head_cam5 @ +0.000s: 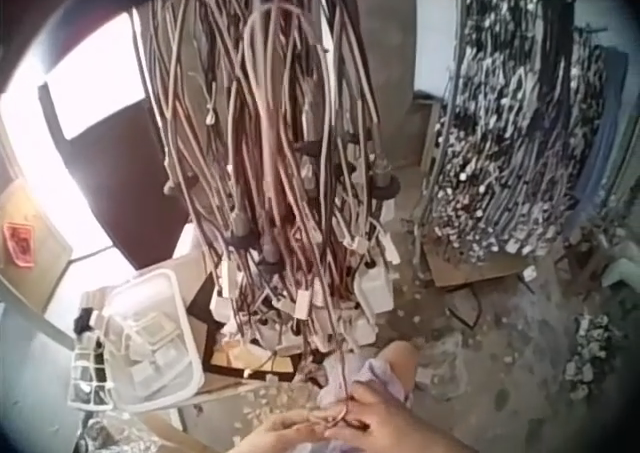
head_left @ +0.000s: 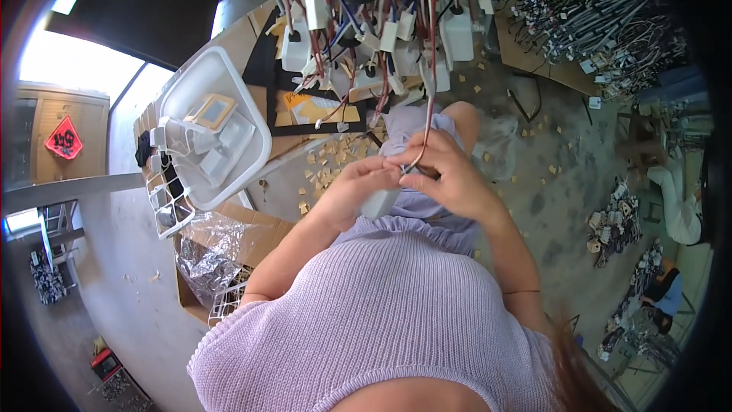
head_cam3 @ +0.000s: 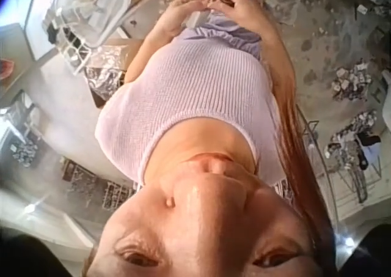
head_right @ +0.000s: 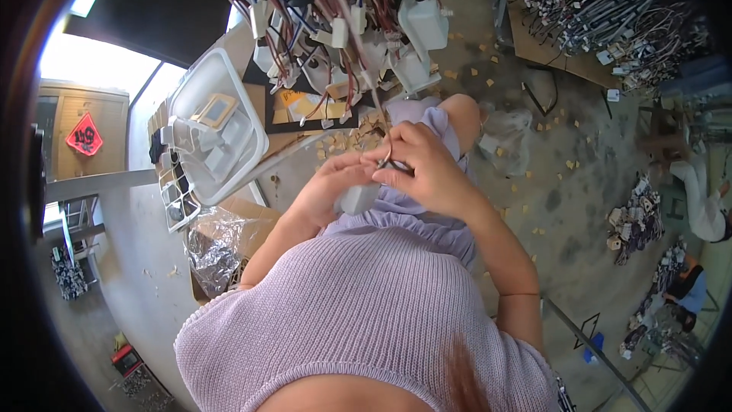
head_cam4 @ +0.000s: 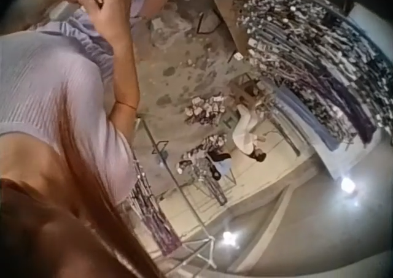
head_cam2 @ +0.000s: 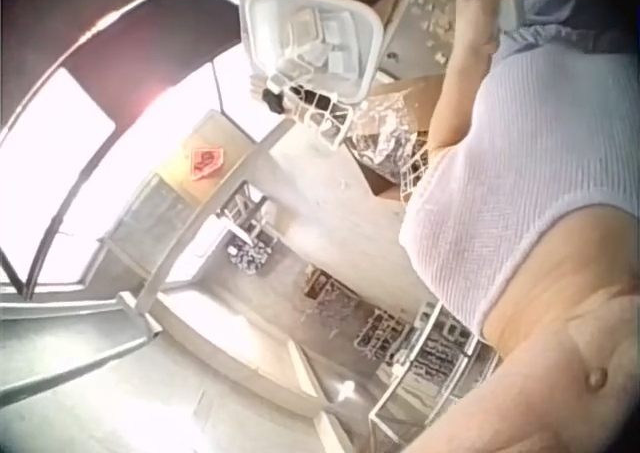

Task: Taping electrical wires into plastic connectors for wire harness assembly.

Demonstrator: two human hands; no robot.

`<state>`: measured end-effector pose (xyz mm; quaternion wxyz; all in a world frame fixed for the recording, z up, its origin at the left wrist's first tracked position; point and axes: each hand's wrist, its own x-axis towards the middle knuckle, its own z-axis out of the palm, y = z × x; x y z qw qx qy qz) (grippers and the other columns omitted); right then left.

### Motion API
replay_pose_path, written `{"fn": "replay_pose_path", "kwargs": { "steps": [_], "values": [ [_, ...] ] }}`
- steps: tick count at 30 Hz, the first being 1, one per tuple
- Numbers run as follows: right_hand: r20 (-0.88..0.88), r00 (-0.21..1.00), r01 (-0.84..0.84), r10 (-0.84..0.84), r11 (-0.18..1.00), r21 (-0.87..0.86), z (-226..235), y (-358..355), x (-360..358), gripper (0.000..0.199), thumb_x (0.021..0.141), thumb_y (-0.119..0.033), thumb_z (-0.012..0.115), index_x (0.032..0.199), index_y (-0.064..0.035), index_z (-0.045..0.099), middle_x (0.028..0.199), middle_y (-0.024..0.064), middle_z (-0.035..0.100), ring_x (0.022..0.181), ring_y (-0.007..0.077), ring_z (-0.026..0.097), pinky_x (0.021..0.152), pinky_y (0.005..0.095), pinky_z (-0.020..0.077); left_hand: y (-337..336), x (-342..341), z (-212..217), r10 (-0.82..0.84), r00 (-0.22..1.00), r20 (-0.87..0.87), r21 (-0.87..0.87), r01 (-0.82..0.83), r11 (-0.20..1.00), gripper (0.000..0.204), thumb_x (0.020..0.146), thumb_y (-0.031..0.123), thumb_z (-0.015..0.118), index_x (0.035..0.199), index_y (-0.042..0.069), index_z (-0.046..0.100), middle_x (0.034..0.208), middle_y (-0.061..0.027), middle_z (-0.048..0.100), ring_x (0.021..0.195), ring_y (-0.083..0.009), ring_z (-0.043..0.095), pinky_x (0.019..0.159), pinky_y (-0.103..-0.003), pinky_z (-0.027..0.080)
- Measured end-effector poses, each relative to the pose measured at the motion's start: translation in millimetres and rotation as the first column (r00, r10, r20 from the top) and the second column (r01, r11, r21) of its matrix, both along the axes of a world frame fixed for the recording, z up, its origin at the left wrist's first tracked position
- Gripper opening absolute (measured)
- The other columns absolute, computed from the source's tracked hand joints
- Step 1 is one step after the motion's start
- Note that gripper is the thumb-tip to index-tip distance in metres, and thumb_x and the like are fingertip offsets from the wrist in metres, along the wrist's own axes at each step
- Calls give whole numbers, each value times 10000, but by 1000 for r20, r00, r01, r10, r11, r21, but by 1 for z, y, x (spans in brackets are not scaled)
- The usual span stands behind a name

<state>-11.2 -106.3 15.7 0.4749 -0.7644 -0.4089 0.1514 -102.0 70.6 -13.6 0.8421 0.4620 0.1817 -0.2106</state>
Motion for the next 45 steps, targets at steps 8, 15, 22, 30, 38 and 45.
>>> {"fn": "replay_pose_path", "kwargs": {
  "steps": [8, 15, 22, 30, 38, 45],
  "values": [
    [379, 922, 85, -80, 996, 3, -3, 10, -7, 181, 784, -145, 669, 863, -18, 567, 913, 97, 566, 938, 305, 545, 828, 397, 420, -3, -4, 7, -99, 908, 406, 565, -165, 808, 131, 883, 128, 634, 916, 4, 607, 845, 2, 488, 713, -66, 441, 638, -207, 342],
    [323, 935, -147, 149, 989, -31, 2, -6, 2, 236, 765, -113, 700, 922, -5, 560, 993, 101, 551, 968, 305, 530, 828, 374, 431, -2, -8, 19, -19, 970, 242, 323, -62, 944, 94, 883, 101, 624, 915, 14, 609, 872, 11, 547, 809, -61, 481, 716, -210, 375],
    [-571, 685, -281, 452, 888, 365, 35, -15, 7, 75, 848, -60, 641, 821, -14, 587, 801, 52, 584, 756, 208, 567, 707, 298, 445, 18, 5, 55, -382, 666, 641, 381, 156, 911, 107, 853, 123, 649, 867, 16, 644, 974, -90, 539, 952, -214, 505, 841, -339, 386],
    [-176, 984, 107, 2, 786, 609, 71, -17, 100, 126, 865, -108, 603, 863, 13, 635, 1203, 114, 552, 762, 164, 590, 686, 295, 486, 67, 4, 42, 32, 739, 673, 593, -565, 574, 575, 811, 369, 669, 1227, 11, 497, 1204, -135, 481, 1121, -241, 467, 969, -367, 345],
    [141, 987, 65, -80, 992, 107, 74, 28, 132, 184, 864, -133, 640, 895, 49, 643, 1108, 47, 598, 796, 74, 571, 724, 226, 435, 7, 22, 50, -225, 327, 918, 353, -932, 87, 287, 829, -29, 516, 1110, -79, 548, 1036, -149, 643, 956, -285, 611, 873, -362, 465],
    [-9, 995, 96, -96, 966, 242, 84, -24, 95, 111, 836, -67, 651, 838, 44, 643, 909, 46, 619, 777, 94, 570, 683, 259, 450, -38, 76, 64, -25, 643, 765, 494, -562, 664, 679, 661, 203, 813, 1210, 10, 463, 1164, -142, 519, 1062, -254, 553, 922, -370, 452]
  ]
}}
